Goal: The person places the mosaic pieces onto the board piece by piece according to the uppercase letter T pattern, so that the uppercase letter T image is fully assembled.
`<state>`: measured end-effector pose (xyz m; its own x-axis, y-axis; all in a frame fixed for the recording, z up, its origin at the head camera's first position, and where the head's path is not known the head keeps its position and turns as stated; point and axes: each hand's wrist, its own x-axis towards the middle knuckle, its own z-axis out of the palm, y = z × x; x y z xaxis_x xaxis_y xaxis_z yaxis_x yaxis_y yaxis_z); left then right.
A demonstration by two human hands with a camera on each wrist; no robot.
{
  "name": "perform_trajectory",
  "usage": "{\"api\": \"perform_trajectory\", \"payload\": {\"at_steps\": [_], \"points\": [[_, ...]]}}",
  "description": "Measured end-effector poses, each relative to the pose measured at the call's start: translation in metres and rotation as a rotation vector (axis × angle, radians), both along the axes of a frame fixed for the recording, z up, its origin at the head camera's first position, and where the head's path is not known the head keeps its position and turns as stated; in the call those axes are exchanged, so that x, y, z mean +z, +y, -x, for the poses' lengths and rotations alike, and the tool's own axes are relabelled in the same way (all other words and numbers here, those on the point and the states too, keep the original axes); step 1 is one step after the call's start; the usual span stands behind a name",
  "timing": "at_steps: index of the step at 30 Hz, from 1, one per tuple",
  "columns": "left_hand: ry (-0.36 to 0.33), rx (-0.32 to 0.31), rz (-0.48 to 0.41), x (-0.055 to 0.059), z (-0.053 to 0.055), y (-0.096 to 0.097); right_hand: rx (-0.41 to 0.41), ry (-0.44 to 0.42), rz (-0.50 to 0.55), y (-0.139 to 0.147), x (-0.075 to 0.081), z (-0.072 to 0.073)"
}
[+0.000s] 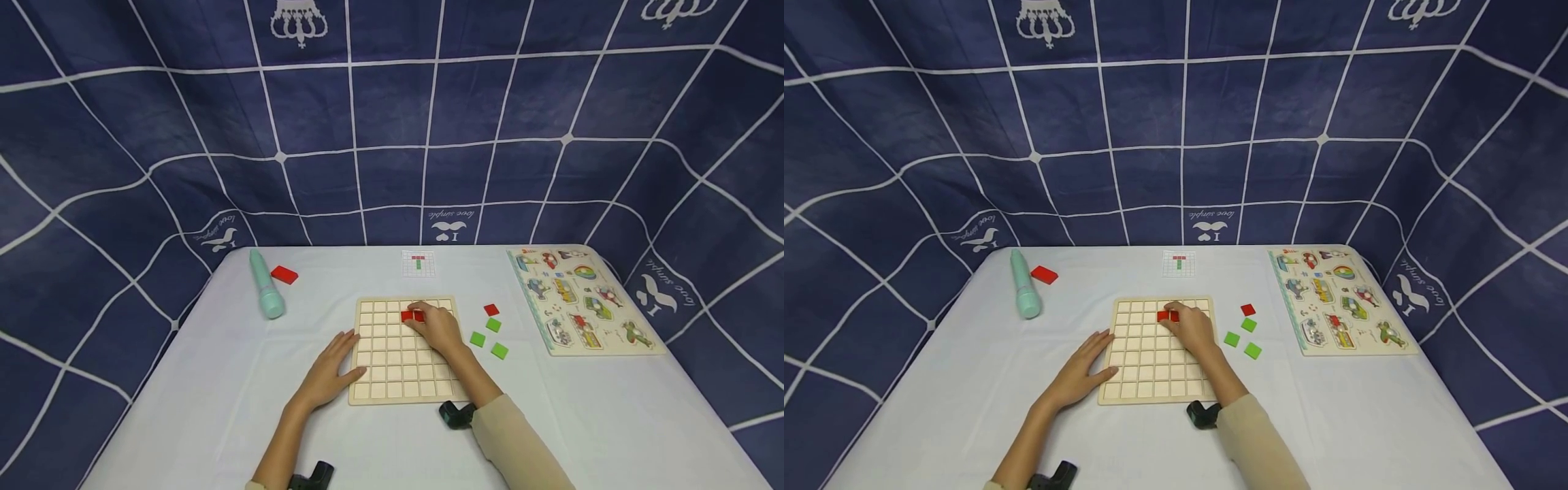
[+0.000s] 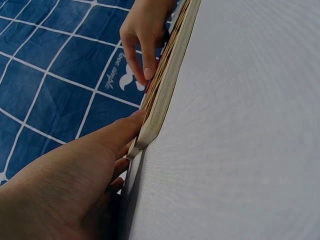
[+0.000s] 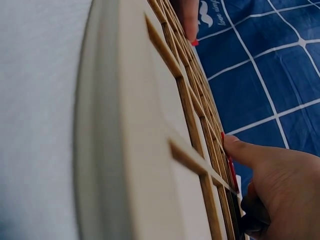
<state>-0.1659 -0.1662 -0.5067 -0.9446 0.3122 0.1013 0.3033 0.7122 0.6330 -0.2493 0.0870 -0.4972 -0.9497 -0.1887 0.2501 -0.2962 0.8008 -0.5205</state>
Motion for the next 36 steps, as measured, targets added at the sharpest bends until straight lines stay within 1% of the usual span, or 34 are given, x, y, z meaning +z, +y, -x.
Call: {"api": "perform_trajectory", "payload": {"at_steps": [5, 8, 12, 17, 21, 24, 28, 36], "points": [[0.001, -0.003, -0.011, 0.000, -0.001, 0.001, 0.001, 0.004, 0.044, 0.008, 0.000, -0.002], [0.000, -0.002, -0.015, 0.000, -0.001, 0.001, -0.024, 0.002, 0.059, 0.018, 0.001, -0.004], [-0.002, -0.001, -0.012, -0.001, -0.001, 0.000, -0.082, 0.018, 0.075, 0.040, 0.001, -0.005], [-0.003, 0.003, -0.012, -0.001, 0.000, 0.000, -0.154, 0.040, 0.095, 0.077, 0.000, -0.006], [-0.004, 0.001, -0.014, 0.000, 0.000, -0.001, -0.230, 0.060, 0.115, 0.106, -0.001, -0.007], [-0.006, 0.002, -0.017, 0.001, -0.001, -0.001, -0.276, 0.072, 0.111, 0.121, -0.002, -0.008], [-0.004, 0.002, -0.023, 0.002, -0.001, -0.001, -0.307, 0.075, 0.109, 0.131, -0.003, -0.008], [-0.004, -0.003, -0.022, 0.002, 0.000, 0.000, -0.326, 0.069, 0.121, 0.132, -0.004, -0.009]]}}
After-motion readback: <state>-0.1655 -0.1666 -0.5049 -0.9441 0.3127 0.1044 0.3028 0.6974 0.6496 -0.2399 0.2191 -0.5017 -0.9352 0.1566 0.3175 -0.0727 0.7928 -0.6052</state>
